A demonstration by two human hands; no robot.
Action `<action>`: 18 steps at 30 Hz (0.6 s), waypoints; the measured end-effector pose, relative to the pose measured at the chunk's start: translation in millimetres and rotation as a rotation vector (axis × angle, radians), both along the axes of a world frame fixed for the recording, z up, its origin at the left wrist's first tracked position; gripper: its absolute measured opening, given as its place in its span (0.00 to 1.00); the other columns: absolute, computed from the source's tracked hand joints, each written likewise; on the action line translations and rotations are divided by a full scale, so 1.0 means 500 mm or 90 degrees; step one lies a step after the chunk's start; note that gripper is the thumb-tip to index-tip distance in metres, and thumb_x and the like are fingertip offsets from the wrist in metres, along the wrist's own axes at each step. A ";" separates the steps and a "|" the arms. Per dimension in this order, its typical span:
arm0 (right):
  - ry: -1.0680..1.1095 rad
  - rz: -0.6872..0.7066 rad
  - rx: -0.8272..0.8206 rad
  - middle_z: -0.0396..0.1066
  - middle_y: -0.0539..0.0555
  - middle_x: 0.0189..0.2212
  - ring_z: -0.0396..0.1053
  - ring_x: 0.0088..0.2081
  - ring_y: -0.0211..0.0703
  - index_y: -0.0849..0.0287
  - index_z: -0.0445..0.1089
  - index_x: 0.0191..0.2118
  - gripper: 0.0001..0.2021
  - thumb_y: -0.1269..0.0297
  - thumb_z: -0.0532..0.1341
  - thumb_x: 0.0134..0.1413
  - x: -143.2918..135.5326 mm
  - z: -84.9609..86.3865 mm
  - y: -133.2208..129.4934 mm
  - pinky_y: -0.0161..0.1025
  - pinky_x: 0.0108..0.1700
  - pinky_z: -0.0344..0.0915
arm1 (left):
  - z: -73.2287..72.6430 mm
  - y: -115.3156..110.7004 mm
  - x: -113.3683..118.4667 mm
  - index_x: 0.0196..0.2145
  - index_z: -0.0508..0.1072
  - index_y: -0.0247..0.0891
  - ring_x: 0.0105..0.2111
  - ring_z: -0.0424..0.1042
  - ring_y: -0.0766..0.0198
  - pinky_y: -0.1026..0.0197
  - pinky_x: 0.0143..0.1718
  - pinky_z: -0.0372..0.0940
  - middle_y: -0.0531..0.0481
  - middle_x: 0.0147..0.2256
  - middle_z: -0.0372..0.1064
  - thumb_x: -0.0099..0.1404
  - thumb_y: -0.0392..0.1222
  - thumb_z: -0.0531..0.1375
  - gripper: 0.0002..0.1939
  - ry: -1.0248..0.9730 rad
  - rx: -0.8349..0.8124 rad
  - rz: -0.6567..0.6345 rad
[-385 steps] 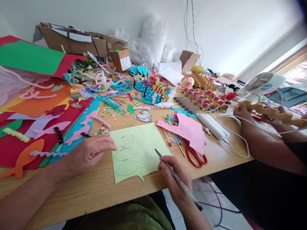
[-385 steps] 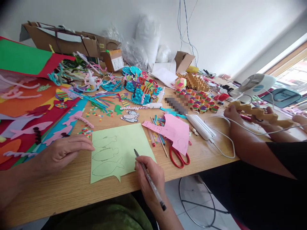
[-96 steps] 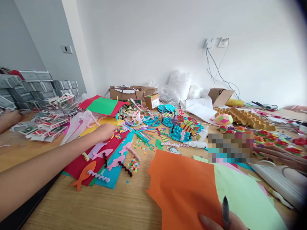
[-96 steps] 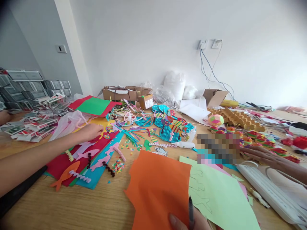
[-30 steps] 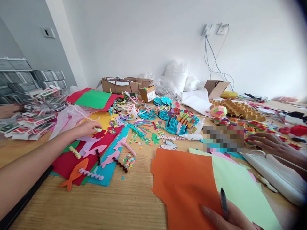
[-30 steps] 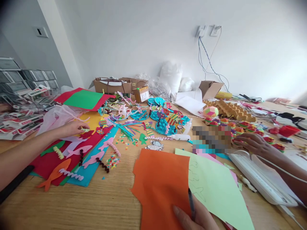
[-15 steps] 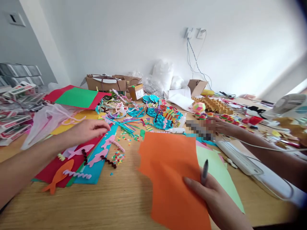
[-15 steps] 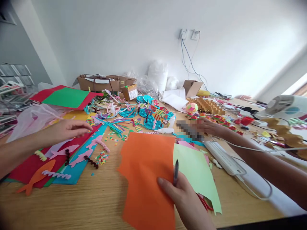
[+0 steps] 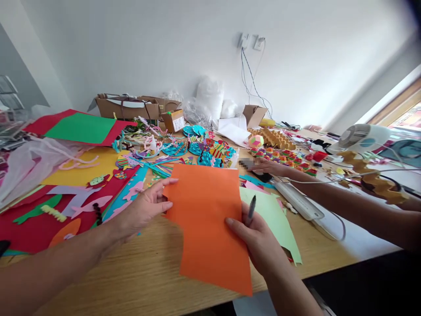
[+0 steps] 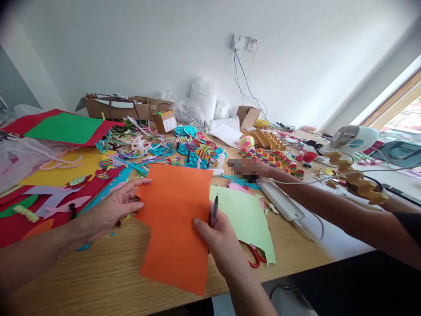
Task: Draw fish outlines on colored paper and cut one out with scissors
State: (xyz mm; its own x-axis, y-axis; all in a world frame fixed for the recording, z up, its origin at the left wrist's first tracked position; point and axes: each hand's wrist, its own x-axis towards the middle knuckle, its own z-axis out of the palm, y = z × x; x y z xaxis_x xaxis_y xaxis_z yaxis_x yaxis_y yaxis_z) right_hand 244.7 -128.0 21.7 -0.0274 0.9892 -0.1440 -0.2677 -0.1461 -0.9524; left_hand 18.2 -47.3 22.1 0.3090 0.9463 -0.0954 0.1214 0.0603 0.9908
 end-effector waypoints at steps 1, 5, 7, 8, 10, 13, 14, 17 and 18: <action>-0.015 -0.005 0.022 0.75 0.55 0.41 0.74 0.37 0.50 0.55 0.67 0.46 0.18 0.60 0.65 0.47 0.001 0.004 0.001 0.44 0.38 0.71 | 0.000 0.005 -0.001 0.51 0.63 0.45 0.36 0.67 0.63 0.62 0.34 0.62 0.52 0.38 0.64 0.49 0.42 0.63 0.30 -0.009 0.014 0.024; -0.220 -0.074 0.179 0.74 0.54 0.36 0.73 0.33 0.45 0.55 0.68 0.43 0.11 0.61 0.59 0.54 0.009 0.025 -0.004 0.39 0.33 0.69 | 0.013 0.023 -0.018 0.41 0.68 0.41 0.36 0.66 0.62 0.61 0.34 0.65 0.51 0.37 0.65 0.50 0.44 0.64 0.20 -0.038 0.060 0.094; -0.423 -0.118 0.298 0.73 0.52 0.29 0.70 0.28 0.42 0.56 0.69 0.37 0.06 0.65 0.57 0.55 0.011 0.040 -0.010 0.35 0.29 0.66 | 0.024 0.029 -0.030 0.38 0.69 0.39 0.33 0.67 0.64 0.62 0.33 0.65 0.51 0.33 0.67 0.55 0.46 0.62 0.14 -0.111 0.011 0.051; -0.528 -0.134 0.368 0.71 0.50 0.25 0.67 0.26 0.40 0.57 0.69 0.34 0.04 0.67 0.56 0.55 0.011 0.047 -0.012 0.34 0.27 0.64 | 0.029 0.031 -0.035 0.38 0.69 0.38 0.32 0.68 0.64 0.62 0.32 0.65 0.50 0.32 0.68 0.58 0.47 0.61 0.13 -0.148 -0.026 0.024; -0.699 -0.146 0.531 0.68 0.49 0.22 0.64 0.24 0.39 0.57 0.68 0.30 0.07 0.73 0.55 0.55 0.006 0.062 -0.018 0.34 0.26 0.62 | 0.036 0.032 -0.042 0.41 0.69 0.37 0.31 0.70 0.63 0.61 0.32 0.65 0.47 0.32 0.71 0.61 0.50 0.58 0.15 -0.184 -0.118 -0.040; -0.836 -0.094 0.719 0.71 0.53 0.28 0.64 0.28 0.41 0.60 0.68 0.35 0.10 0.78 0.52 0.55 -0.014 0.074 -0.026 0.36 0.31 0.63 | 0.039 0.021 -0.041 0.49 0.66 0.35 0.34 0.73 0.57 0.59 0.34 0.65 0.40 0.37 0.73 0.63 0.59 0.52 0.26 -0.182 -0.276 -0.186; -0.868 -0.058 0.736 0.72 0.55 0.30 0.64 0.30 0.41 0.61 0.68 0.37 0.10 0.77 0.51 0.56 -0.023 0.075 -0.030 0.36 0.31 0.63 | 0.040 0.015 -0.038 0.51 0.65 0.35 0.36 0.73 0.56 0.58 0.36 0.65 0.39 0.39 0.73 0.63 0.61 0.51 0.29 -0.190 -0.310 -0.226; -0.958 0.066 0.702 0.72 0.55 0.32 0.64 0.32 0.42 0.61 0.68 0.40 0.11 0.73 0.49 0.61 -0.052 0.072 -0.041 0.36 0.30 0.62 | 0.048 -0.006 -0.029 0.54 0.62 0.38 0.44 0.71 0.53 0.55 0.41 0.64 0.39 0.45 0.71 0.62 0.65 0.47 0.33 -0.190 -0.313 -0.280; -0.981 0.104 0.685 0.71 0.55 0.31 0.63 0.32 0.42 0.60 0.68 0.40 0.10 0.72 0.50 0.61 -0.060 0.069 -0.044 0.37 0.30 0.61 | 0.052 -0.012 -0.027 0.54 0.62 0.39 0.44 0.71 0.52 0.54 0.41 0.65 0.40 0.45 0.71 0.61 0.67 0.46 0.34 -0.150 -0.278 -0.273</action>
State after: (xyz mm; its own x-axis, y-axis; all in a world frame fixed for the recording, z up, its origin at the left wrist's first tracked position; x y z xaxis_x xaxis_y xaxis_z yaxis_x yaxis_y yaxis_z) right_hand 214.6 -149.8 56.3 -0.5865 0.6636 0.4645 0.7478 0.6639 -0.0043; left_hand 4.6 -53.1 48.2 0.7097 0.6240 -0.3270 0.0067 0.4582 0.8888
